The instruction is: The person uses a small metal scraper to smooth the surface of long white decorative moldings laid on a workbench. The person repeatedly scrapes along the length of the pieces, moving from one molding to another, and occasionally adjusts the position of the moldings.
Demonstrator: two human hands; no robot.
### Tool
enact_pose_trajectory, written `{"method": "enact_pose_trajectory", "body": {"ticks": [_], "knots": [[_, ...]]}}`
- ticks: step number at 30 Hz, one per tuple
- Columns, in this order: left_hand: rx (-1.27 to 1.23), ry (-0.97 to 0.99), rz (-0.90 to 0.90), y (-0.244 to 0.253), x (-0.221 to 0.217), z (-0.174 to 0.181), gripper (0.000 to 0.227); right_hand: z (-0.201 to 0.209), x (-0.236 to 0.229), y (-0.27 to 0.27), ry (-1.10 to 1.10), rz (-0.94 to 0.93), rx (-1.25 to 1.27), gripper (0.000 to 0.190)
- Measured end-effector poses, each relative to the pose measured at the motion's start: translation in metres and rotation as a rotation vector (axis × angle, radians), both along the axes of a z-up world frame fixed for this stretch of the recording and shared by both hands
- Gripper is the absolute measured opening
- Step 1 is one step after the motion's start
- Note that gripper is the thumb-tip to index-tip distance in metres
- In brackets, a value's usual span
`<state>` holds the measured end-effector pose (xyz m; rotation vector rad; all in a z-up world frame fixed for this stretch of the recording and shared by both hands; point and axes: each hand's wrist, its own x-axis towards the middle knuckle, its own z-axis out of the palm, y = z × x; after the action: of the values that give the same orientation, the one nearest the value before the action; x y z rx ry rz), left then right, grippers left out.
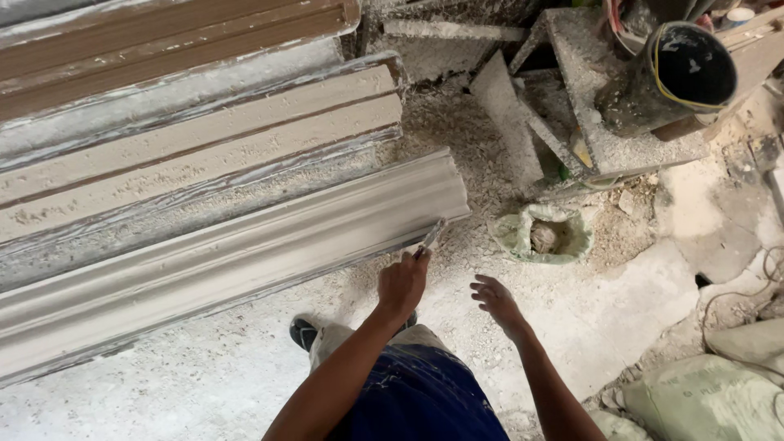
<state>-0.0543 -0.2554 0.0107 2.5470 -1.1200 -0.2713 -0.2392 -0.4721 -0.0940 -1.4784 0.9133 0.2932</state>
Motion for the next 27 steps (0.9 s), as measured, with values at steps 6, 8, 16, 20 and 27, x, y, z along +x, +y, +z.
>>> {"method": "enact_pose_trajectory", "body": {"ticks": [6, 8, 16, 20, 27], "knots": [[0.055, 0.034, -0.024, -0.007, -0.001, -0.008, 0.04, -0.002, -0.028, -0.001, 0.027, -0.117, -0.031, 0.049], [0.068, 0.044, -0.027, -0.013, 0.0, -0.011, 0.039, -0.004, -0.031, 0.004, 0.009, -0.155, -0.003, 0.049], [0.076, 0.019, -0.061, -0.026, -0.002, -0.019, 0.038, 0.006, -0.058, 0.005, 0.019, -0.116, -0.048, 0.049], [0.034, -0.08, -0.066, -0.027, -0.01, -0.027, 0.038, 0.008, -0.061, 0.002, 0.043, -0.149, -0.059, 0.048], [0.059, 0.09, -0.072, -0.055, -0.007, -0.03, 0.031, 0.018, -0.031, 0.008, -0.08, -0.22, -0.011, 0.045]]}}
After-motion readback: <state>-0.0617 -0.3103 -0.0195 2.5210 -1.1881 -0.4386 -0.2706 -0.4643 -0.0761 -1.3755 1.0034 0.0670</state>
